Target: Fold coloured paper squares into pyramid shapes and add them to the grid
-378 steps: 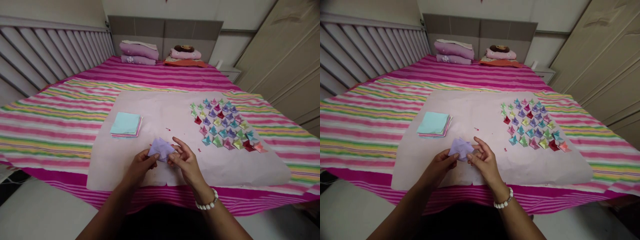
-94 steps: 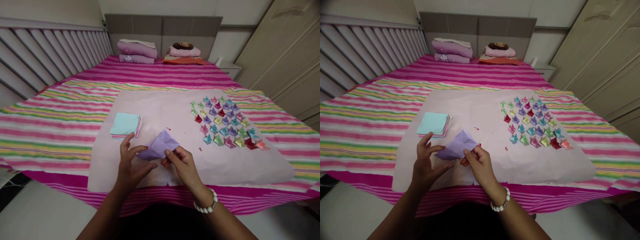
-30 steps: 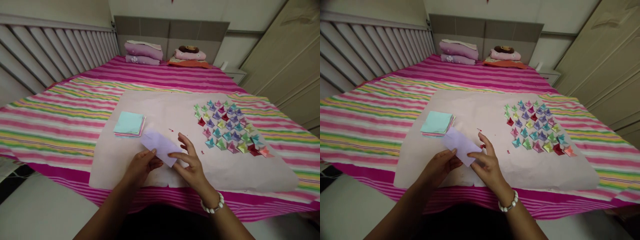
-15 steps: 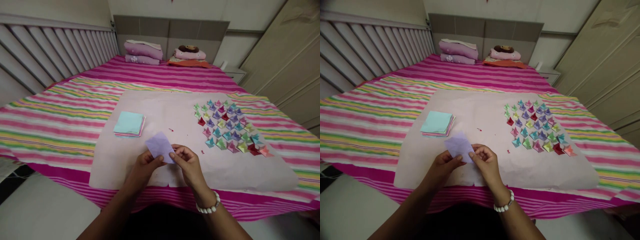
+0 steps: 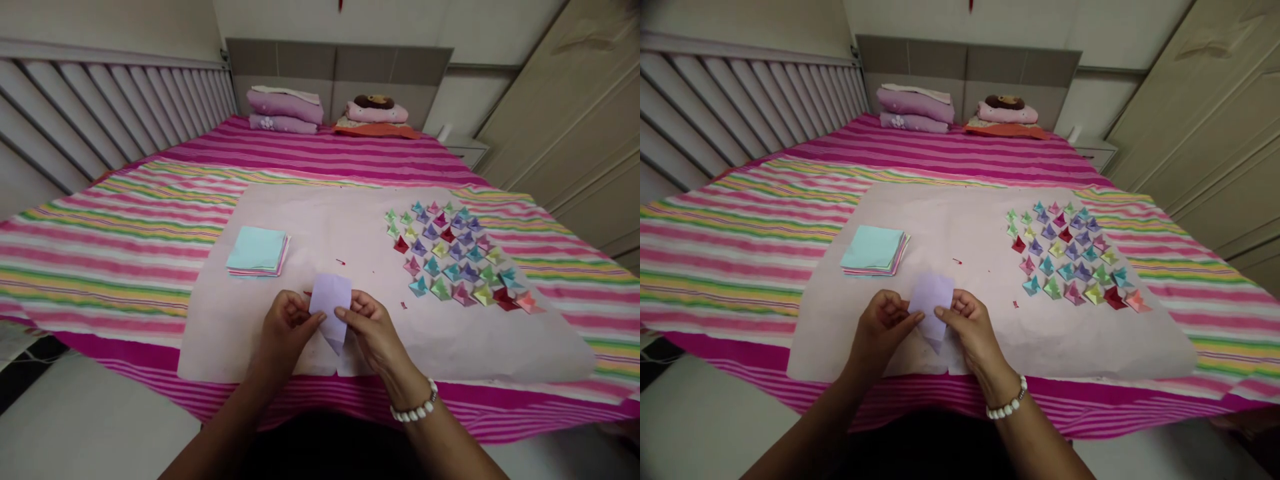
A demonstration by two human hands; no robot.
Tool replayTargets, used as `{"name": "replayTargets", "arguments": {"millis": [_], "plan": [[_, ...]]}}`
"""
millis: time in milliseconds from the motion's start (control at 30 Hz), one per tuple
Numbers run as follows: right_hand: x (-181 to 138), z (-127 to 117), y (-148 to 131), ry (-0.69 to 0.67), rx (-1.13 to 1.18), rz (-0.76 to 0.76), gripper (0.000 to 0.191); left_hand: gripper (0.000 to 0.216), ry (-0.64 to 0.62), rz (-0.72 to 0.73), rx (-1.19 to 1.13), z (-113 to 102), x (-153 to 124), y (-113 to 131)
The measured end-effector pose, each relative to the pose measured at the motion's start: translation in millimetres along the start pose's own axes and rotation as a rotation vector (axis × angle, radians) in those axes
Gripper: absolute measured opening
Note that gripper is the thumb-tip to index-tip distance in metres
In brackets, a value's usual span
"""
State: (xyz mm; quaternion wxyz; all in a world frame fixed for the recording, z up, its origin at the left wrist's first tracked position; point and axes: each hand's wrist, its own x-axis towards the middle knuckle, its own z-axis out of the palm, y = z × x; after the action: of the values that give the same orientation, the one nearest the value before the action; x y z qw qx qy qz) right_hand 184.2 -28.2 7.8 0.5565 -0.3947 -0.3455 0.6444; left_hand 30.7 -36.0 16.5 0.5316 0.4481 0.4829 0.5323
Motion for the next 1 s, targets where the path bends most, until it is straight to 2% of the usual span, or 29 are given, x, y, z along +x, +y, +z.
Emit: {"name": "replayTargets", "arguments": {"millis": [100, 167, 233, 433, 500, 567, 633, 767, 867, 1000], "plan": [[-0.9, 0.0, 1.4, 0.018, -0.006, 0.014, 0.022, 0.024, 0.01, 0.087, 0.137, -1.1, -1.0, -1.0], [-1.7, -0.3, 0.9, 0.015, -0.035, -0.019, 0.023, 0.033, 0.008, 0.074, 0.144, -0.9, 0.1, -0.7], [-2.6, -0.2, -0.6, 0.002, -0.08, -0.065, 0.023, 0.038, -0.01, 0.012, 0.073, 0.3, 2.1, -0.3], [-2.3, -0.1, -2.4, -0.004, -0.209, -0.143, 0.022, 0.021, -0.049, -0.152, -0.116, 2.3, 7.5, -4.6], [-0.8, 0.0, -1.4, 0.055, -0.21, -0.187, 0.028, 0.021, -0.049, -0.227, -0.177, 1.6, 8.2, -6.5], [0.7, 0.5, -0.5, 0.11, -0.207, -0.225, 0.044, 0.023, -0.052, -0.312, -0.247, 1.4, 8.3, -7.4], [1.2, 1.6, 0.2, 0.077, -0.201, -0.2, 0.053, 0.026, -0.078, -0.357, -0.295, 2.0, 8.1, -7.4], [-0.7, 5.2, 1.8, -0.035, -0.177, -0.08, 0.026, 0.032, -0.075, -0.34, -0.375, 4.3, 8.5, -8.3], [-3.3, 9.5, -0.1, -0.014, -0.146, -0.083, 0.026, 0.043, -0.038, -0.341, -0.472, 4.1, 10.2, -12.0], [-6.9, 15.5, -10.0, -0.067, -0.061, -0.049, 0.031, 0.037, -0.141, -0.328, -0.56, 1.2, 11.2, -18.1]]}}
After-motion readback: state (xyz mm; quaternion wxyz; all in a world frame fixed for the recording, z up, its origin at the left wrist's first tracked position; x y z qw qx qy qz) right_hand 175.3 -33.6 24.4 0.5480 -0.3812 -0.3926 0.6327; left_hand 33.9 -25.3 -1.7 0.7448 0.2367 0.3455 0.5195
